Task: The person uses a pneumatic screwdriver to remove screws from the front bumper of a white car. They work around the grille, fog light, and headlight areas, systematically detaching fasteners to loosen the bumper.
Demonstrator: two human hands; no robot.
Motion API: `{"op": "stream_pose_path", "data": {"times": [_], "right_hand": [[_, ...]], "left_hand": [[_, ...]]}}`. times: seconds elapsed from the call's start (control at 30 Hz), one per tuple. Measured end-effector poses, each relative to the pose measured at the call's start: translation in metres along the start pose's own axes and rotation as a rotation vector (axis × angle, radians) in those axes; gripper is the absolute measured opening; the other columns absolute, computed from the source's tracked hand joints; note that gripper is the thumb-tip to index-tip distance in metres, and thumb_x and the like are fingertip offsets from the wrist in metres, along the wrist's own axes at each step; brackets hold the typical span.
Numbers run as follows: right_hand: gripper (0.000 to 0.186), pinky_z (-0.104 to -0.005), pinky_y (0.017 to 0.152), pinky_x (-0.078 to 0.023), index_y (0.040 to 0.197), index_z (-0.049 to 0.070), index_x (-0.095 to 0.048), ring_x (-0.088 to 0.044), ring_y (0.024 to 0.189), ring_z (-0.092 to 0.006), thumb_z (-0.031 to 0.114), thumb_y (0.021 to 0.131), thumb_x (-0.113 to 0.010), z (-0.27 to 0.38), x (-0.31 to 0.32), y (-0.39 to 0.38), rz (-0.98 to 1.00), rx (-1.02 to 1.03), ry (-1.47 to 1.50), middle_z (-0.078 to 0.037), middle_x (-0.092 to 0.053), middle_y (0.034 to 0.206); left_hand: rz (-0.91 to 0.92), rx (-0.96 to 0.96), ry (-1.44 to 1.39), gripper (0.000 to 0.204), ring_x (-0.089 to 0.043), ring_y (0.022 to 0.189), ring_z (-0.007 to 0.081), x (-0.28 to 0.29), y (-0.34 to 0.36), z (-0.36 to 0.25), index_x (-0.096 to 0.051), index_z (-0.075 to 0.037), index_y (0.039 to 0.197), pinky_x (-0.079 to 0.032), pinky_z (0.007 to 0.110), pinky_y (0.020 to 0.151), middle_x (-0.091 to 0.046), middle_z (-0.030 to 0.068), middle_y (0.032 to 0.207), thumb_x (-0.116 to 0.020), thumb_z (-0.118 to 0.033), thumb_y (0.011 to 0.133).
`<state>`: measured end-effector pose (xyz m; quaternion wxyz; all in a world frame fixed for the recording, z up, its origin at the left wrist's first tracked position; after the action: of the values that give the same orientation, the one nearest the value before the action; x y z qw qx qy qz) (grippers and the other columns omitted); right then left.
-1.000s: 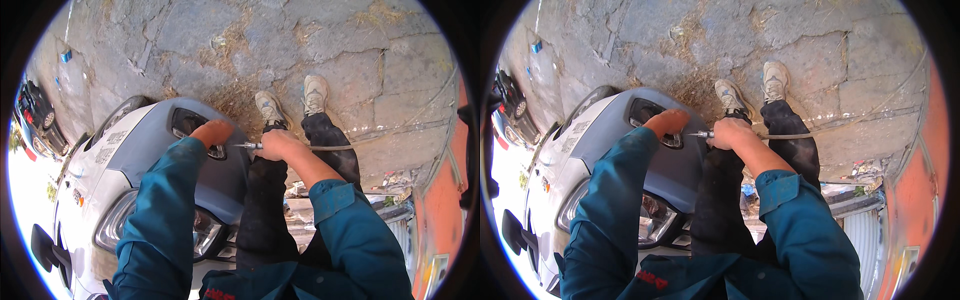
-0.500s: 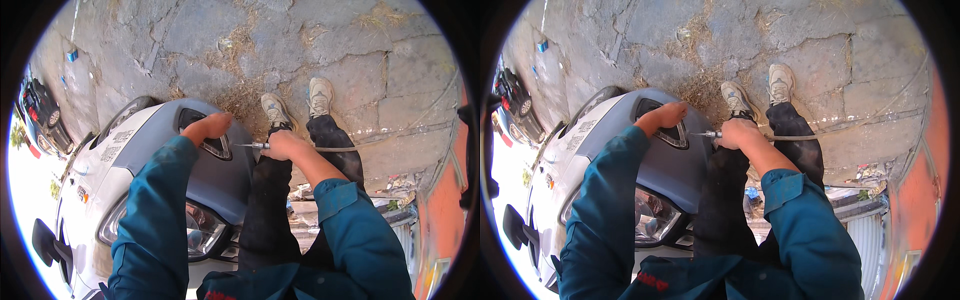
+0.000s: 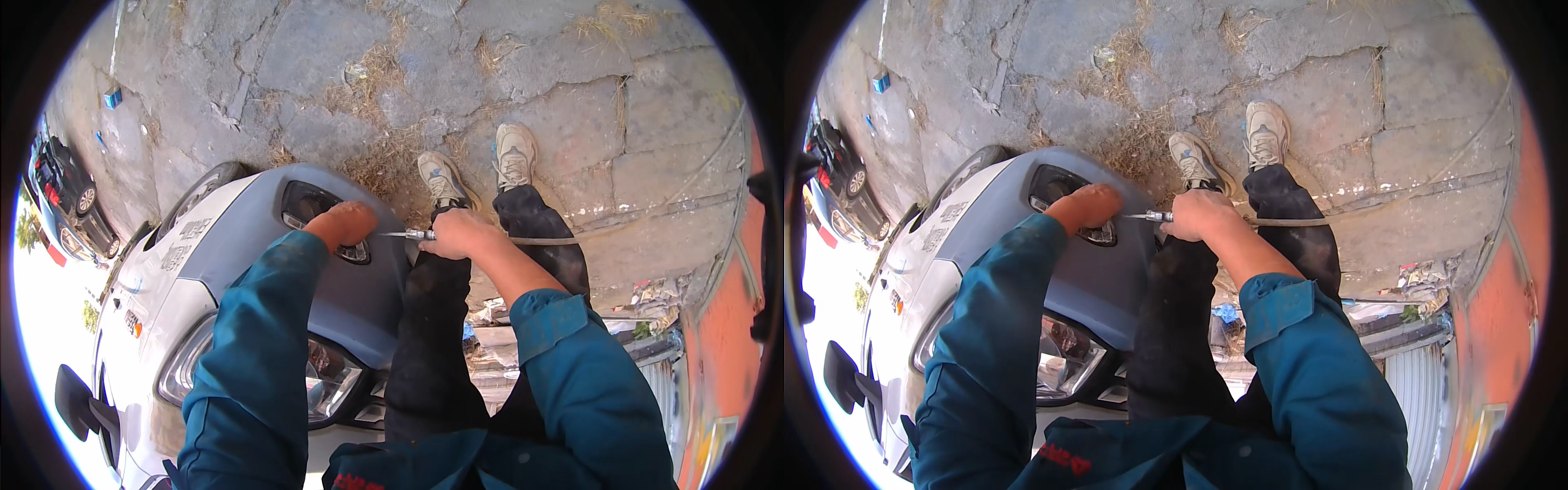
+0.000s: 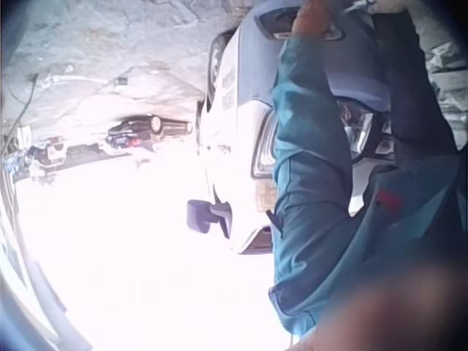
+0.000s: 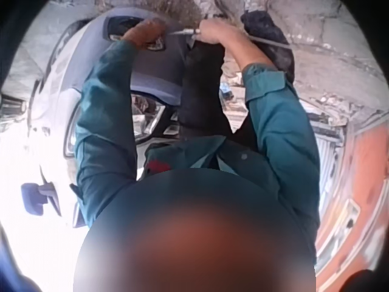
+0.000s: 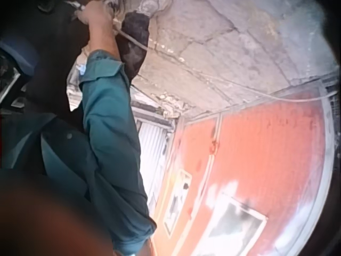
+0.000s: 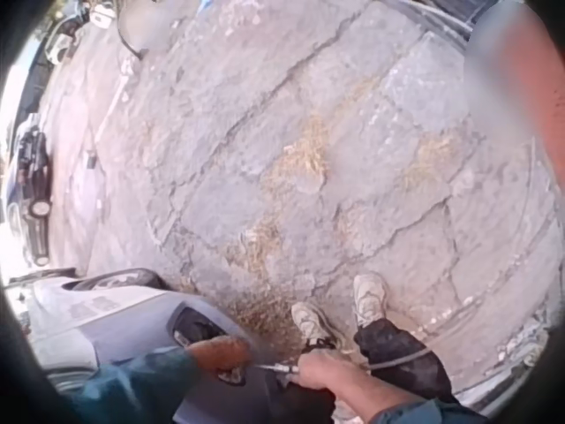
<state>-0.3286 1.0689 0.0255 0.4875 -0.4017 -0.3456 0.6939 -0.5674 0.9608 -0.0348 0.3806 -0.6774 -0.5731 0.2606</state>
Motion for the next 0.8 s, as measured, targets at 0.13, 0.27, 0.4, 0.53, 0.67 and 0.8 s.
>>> {"op": "stream_pose_path", "data": {"times": [0.13, 0.27, 0.4, 0.53, 0.67, 0.8], "right_hand": [[0.06, -0.053, 0.112, -0.059, 0.135, 0.005, -0.082, -0.075, 0.132, -0.0398, 0.057, 0.106, -0.074, 0.0, -0.003, 0.003, 0.017, 0.009, -0.008, -0.02, -0.079, 0.14], [0.061, -0.0529, 0.113, -0.058, 0.135, 0.004, -0.081, -0.074, 0.134, -0.0398, 0.058, 0.106, -0.073, -0.003, -0.007, 0.006, 0.018, 0.0, -0.013, -0.02, -0.079, 0.141], [0.069, -0.0554, 0.106, -0.06, 0.12, -0.002, -0.084, -0.076, 0.123, -0.0446, 0.064, 0.107, -0.069, -0.004, -0.007, 0.008, -0.064, 0.069, -0.016, -0.025, -0.081, 0.127], [0.068, -0.0556, 0.104, -0.061, 0.119, -0.001, -0.085, -0.076, 0.122, -0.0448, 0.064, 0.106, -0.069, -0.009, -0.005, 0.006, -0.07, 0.049, -0.022, -0.024, -0.082, 0.126], [0.068, -0.0548, 0.103, -0.061, 0.12, 0.0, -0.085, -0.077, 0.12, -0.0444, 0.064, 0.106, -0.07, -0.012, 0.002, -0.009, -0.064, -0.003, -0.054, -0.024, -0.082, 0.125], [0.067, -0.0531, 0.105, -0.061, 0.124, 0.001, -0.084, -0.077, 0.122, -0.0425, 0.064, 0.104, -0.072, -0.015, 0.007, -0.043, 0.042, -0.055, -0.226, -0.023, -0.082, 0.128]], "left_hand": [[0.138, 0.066, -0.026, 0.02, -0.078, 0.115, 0.0447, -0.002, -0.001, 0.002, -0.083, -0.003, 0.107, -0.061, 0.055, 0.1, -0.082, 0.0231, 0.116, -0.074, -0.013, 0.092], [-0.012, 0.112, -0.134, 0.021, -0.079, 0.112, 0.0462, 0.01, 0.001, -0.001, -0.083, -0.001, 0.106, -0.062, 0.055, 0.099, -0.082, 0.0235, 0.114, -0.078, -0.014, 0.09], [-0.014, 0.233, -0.152, 0.023, -0.08, 0.111, 0.0456, 0.009, 0.009, -0.018, -0.082, 0.0, 0.107, -0.063, 0.054, 0.096, -0.083, 0.0227, 0.115, -0.081, -0.013, 0.088], [-0.121, 0.467, -0.271, 0.028, -0.081, 0.113, 0.0443, 0.003, 0.006, -0.03, -0.08, 0.002, 0.114, -0.065, 0.051, 0.095, -0.082, 0.0256, 0.117, -0.079, -0.012, 0.09], [-0.067, 0.481, -0.374, 0.028, -0.08, 0.117, 0.0441, -0.006, 0.006, -0.057, -0.078, 0.001, 0.119, -0.065, 0.052, 0.098, -0.082, 0.0276, 0.12, -0.075, -0.011, 0.095], [-0.079, 0.463, -0.466, 0.034, -0.079, 0.125, 0.0417, -0.024, 0.007, -0.131, -0.076, -0.001, 0.13, -0.063, 0.053, 0.107, -0.081, 0.0232, 0.135, -0.067, -0.017, 0.101]]}}
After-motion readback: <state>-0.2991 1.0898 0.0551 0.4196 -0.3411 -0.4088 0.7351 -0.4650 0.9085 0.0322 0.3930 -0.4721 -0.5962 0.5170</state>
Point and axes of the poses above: each hand's wrist, its own y-axis towards the middle knuckle, its own x-axis out of the back of the hand, z = x × y, the point moved 5 cm from there along y, towards the middle knuckle
